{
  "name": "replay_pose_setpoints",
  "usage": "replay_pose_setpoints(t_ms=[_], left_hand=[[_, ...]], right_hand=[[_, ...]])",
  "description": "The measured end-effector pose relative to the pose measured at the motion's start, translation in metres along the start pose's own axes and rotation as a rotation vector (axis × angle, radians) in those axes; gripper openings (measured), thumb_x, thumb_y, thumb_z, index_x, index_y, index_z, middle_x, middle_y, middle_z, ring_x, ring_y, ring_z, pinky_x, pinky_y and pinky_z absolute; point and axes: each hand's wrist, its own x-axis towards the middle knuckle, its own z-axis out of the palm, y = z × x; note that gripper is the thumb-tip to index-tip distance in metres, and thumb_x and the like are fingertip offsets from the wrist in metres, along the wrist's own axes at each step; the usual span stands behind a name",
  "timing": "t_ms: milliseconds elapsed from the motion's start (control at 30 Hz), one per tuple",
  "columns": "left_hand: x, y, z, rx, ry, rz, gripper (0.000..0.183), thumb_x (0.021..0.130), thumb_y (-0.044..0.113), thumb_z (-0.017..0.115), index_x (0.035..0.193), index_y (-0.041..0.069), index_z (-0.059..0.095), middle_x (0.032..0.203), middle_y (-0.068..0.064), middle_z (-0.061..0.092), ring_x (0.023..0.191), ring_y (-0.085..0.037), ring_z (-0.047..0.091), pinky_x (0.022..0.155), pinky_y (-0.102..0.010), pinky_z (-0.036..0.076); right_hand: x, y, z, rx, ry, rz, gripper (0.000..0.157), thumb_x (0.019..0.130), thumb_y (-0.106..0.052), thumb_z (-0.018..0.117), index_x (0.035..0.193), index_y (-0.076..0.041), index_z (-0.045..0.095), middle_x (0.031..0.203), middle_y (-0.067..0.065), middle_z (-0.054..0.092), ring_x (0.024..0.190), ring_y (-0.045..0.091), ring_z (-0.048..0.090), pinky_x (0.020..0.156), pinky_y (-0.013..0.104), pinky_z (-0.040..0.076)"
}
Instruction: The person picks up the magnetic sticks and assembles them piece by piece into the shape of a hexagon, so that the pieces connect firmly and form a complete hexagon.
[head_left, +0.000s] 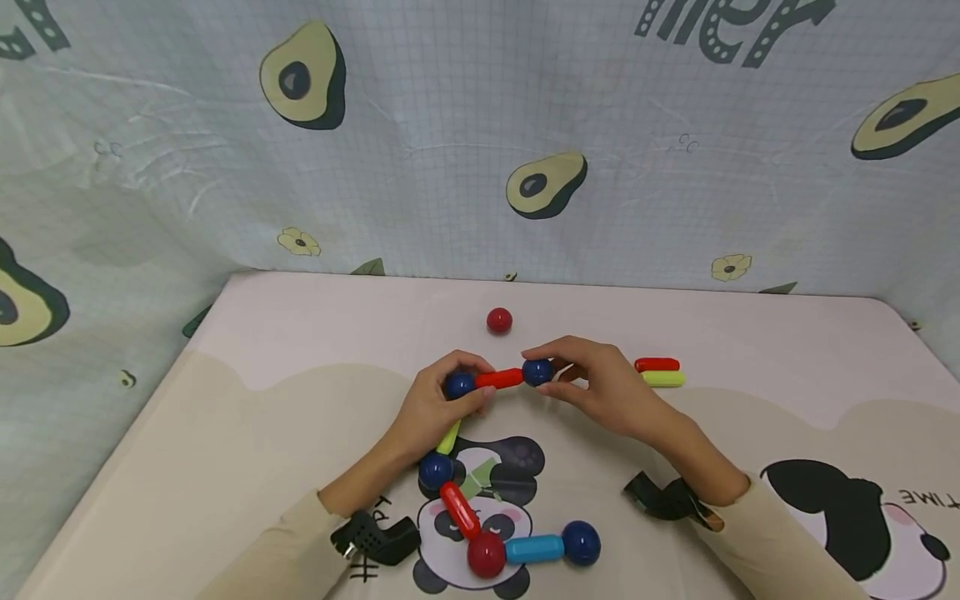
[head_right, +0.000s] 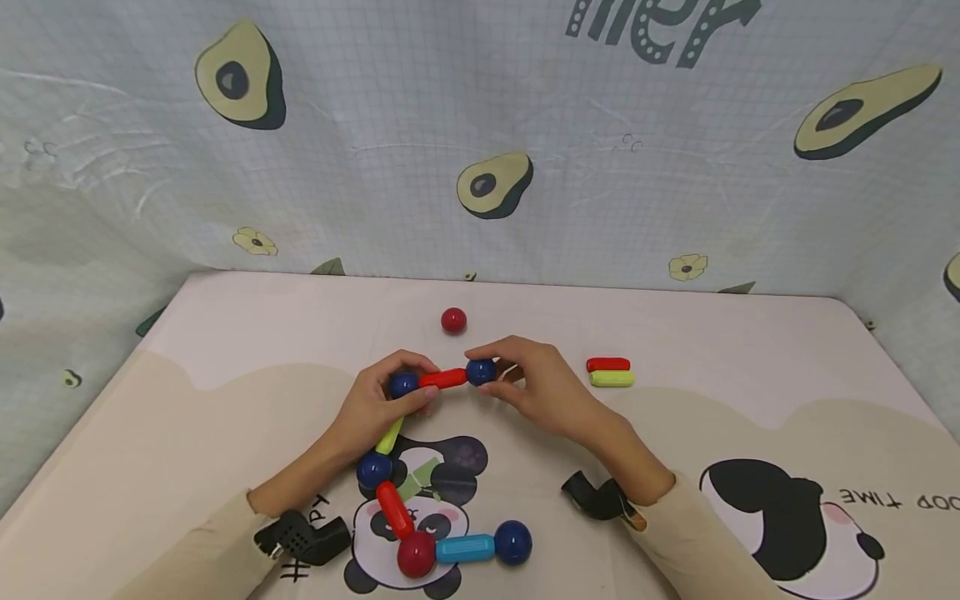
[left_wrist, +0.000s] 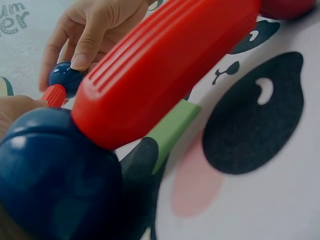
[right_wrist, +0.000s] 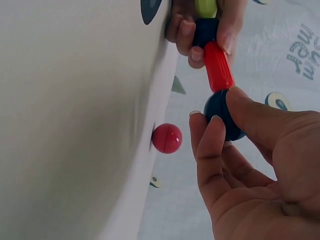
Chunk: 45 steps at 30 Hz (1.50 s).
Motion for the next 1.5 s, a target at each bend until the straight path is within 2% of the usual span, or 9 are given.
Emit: replay_pose_setpoints(t_ms=[333,533,767,933,1167,1500], left_hand=[[-0.001,-0.001,0.001,-0.015,-0.013,-0.003,0.026,0.089,0.014,0.068,0.115,0.009,0.065,0.093,-0.008,0.062,0.073,-0.022,0.063,0.077,-0.030,0.049],[0.000,-0.002,0.002,-0.020,-0.011,0.004,0.026,0.089,0.014,0.068,0.114,0.009,0.066,0.094,-0.007,0.062,0.072,-0.023,0.062,0.074,-0.028,0.049],[0.000,-0.001,0.002,-0.013,-0.013,0.010,0.025,0.089,0.013,0.068,0.114,0.009,0.066,0.095,-0.007,0.062,0.072,-0.021,0.062,0.073,-0.027,0.049],[0.000,0.000,0.003,-0.017,-0.017,0.006,0.025,0.089,0.013,0.068,0.114,0.009,0.066,0.097,-0.007,0.062,0.073,-0.020,0.062,0.074,-0.028,0.049],[0.000,0.000,0.002,-0.024,-0.014,0.008,0.025,0.089,0.012,0.068,0.114,0.008,0.066,0.100,-0.007,0.062,0.073,-0.021,0.062,0.074,-0.028,0.050],[0.000,0.001,0.001,-0.018,-0.012,0.006,0.026,0.089,0.012,0.068,0.114,0.008,0.066,0.100,-0.007,0.063,0.073,-0.020,0.062,0.074,-0.027,0.050]], right_hand=[[-0.002,0.000,-0.001,-0.037,-0.007,-0.002,0.051,0.082,-0.009,0.075,0.131,-0.013,0.059,0.121,0.000,0.062,0.099,0.015,0.061,0.081,0.029,0.052],[-0.012,0.008,-0.019,-0.070,0.029,0.016,0.050,0.084,-0.015,0.074,0.131,-0.015,0.057,0.125,0.001,0.060,0.096,0.012,0.062,0.080,0.031,0.053],[-0.040,0.032,-0.049,-0.228,0.129,0.041,0.038,0.082,-0.007,0.075,0.119,-0.012,0.065,0.108,0.001,0.066,0.085,0.009,0.059,0.072,0.026,0.053],[-0.062,0.052,-0.063,-0.319,0.186,0.072,0.035,0.080,-0.006,0.077,0.112,-0.014,0.068,0.098,-0.002,0.066,0.080,0.008,0.054,0.067,0.021,0.050],[-0.077,0.074,-0.074,-0.346,0.176,0.159,0.030,0.081,-0.014,0.077,0.109,-0.019,0.070,0.097,-0.004,0.066,0.082,0.011,0.050,0.063,0.020,0.046],[-0.082,0.085,-0.079,-0.340,0.159,0.161,0.026,0.077,-0.012,0.080,0.100,-0.020,0.072,0.086,-0.007,0.062,0.076,0.008,0.049,0.061,0.020,0.044]])
